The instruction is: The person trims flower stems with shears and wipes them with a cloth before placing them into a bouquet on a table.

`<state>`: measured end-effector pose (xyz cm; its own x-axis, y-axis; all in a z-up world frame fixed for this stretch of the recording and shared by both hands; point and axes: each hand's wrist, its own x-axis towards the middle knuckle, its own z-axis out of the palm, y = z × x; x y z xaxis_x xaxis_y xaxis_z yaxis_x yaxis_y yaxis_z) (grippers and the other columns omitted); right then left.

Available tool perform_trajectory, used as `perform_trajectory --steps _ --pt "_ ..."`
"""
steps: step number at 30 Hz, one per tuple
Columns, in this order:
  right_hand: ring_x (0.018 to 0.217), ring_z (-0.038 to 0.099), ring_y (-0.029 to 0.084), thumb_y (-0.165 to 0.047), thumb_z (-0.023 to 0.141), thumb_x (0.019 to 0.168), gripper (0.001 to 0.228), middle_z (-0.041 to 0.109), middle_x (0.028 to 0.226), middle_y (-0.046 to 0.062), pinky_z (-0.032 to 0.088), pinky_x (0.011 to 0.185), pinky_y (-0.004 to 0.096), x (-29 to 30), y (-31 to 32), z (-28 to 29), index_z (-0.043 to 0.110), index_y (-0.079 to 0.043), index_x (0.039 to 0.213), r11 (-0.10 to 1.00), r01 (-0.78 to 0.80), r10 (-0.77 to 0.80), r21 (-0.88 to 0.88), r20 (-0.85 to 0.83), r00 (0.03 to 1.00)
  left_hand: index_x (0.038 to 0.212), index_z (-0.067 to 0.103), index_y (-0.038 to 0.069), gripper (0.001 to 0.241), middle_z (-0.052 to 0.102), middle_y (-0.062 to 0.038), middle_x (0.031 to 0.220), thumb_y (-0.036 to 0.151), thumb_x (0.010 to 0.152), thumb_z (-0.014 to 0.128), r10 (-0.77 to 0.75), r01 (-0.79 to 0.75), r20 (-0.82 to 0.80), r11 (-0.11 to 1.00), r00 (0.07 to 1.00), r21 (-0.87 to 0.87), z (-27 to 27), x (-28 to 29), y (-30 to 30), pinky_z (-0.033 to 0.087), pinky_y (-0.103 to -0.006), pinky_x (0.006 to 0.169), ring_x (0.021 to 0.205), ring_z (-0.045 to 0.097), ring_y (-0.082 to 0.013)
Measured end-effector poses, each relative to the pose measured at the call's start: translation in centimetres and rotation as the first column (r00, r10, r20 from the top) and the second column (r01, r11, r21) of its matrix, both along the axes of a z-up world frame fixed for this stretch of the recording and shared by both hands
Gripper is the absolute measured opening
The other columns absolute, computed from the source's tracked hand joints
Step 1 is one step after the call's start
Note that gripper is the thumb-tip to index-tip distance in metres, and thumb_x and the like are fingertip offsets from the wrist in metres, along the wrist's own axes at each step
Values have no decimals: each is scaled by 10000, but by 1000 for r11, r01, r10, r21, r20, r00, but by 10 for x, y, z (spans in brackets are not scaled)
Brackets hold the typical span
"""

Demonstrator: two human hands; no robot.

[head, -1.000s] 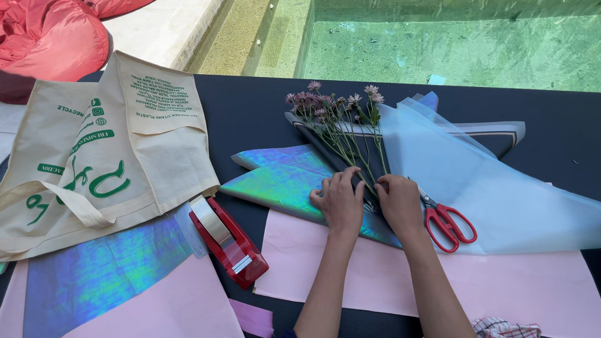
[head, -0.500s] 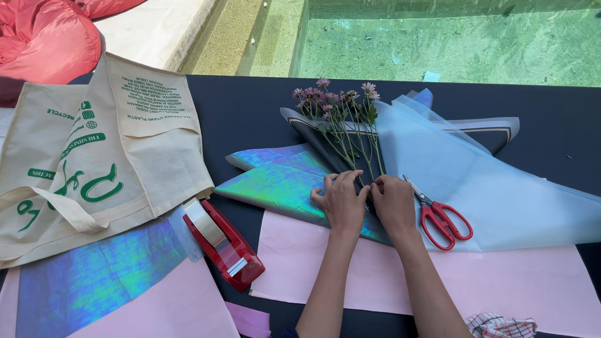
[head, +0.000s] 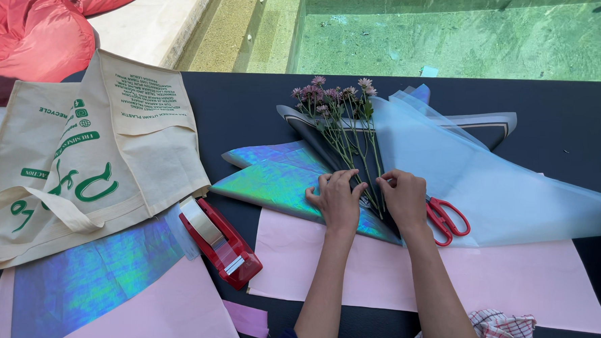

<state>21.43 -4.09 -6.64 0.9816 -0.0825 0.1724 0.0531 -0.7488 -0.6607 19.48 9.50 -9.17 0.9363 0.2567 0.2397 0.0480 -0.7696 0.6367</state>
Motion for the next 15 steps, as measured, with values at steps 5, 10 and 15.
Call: perform_trajectory --steps 5,10,15 --pt "723 715 301 -122 756 913 173 715 749 178 606 556 363 -16 2 23 758 27 1001 999 -39 39 6 -55 998 1183 684 273 277 620 76 1112 397 936 707 16 -17 28 1000 999 13 -1 -1 -3 170 -614 1028 1204 459 -156" --pt "709 715 317 -111 751 913 175 699 734 181 608 532 382 -19 5 28 744 36 1007 999 -42 42 -12 -24 999 1201 678 240 275 601 39 1202 341 947 711 35 -37 64 999 997 28 18 -12 -7 162 -625 1028 1258 436 -187" --pt "679 715 283 -142 744 900 115 714 713 122 606 552 347 -15 6 16 783 -43 943 995 -62 55 -82 -84 995 1133 701 287 188 590 56 1199 376 971 671 -36 30 84 997 996 75 3 -9 -7 154 -659 1033 1274 446 -175"
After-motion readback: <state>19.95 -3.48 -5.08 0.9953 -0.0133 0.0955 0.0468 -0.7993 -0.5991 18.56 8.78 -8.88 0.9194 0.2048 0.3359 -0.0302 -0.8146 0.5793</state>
